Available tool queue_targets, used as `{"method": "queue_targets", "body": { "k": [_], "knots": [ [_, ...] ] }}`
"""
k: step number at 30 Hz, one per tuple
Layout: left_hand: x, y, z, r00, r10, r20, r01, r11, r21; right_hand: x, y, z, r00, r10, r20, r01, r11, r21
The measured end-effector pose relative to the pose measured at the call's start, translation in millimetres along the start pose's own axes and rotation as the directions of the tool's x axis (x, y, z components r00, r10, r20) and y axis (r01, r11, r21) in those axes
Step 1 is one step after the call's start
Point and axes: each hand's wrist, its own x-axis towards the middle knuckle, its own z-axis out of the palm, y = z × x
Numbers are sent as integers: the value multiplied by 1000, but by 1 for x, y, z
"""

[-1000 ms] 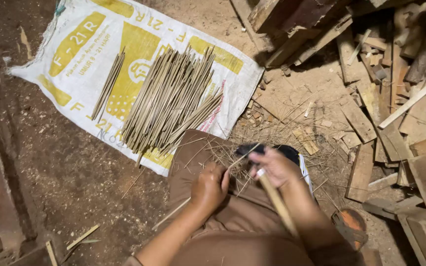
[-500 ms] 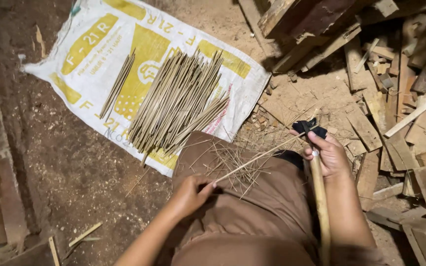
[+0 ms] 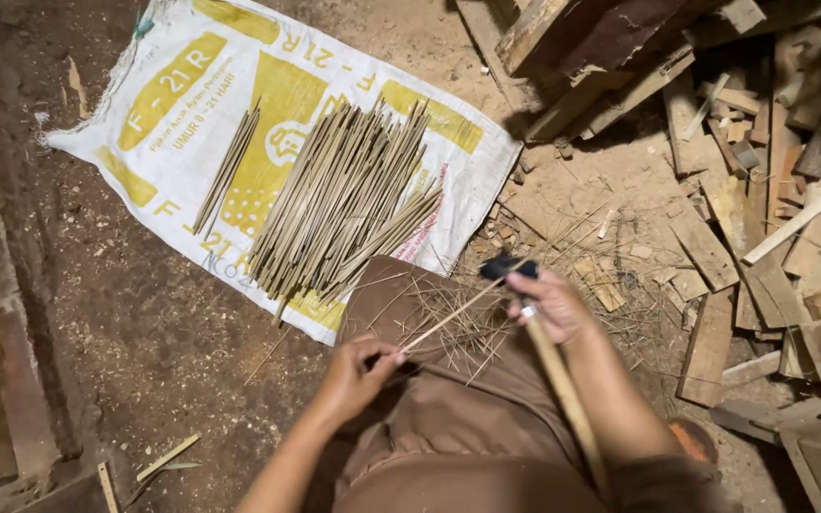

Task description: Stripping thin wooden sticks using a small handheld blade

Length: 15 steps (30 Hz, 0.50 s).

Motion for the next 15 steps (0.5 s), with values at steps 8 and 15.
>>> {"method": "queue_targets", "body": {
  "k": [8, 15],
  "knots": [
    [-22, -7, -24, 985, -108, 134, 116, 992, -53, 10, -55, -52, 970, -59, -238, 70, 997, 37],
    [-9, -32, -34, 988, -151, -43, 149, 988, -40, 69, -37, -43, 990, -20, -139, 18, 1000, -17]
  ]
}}
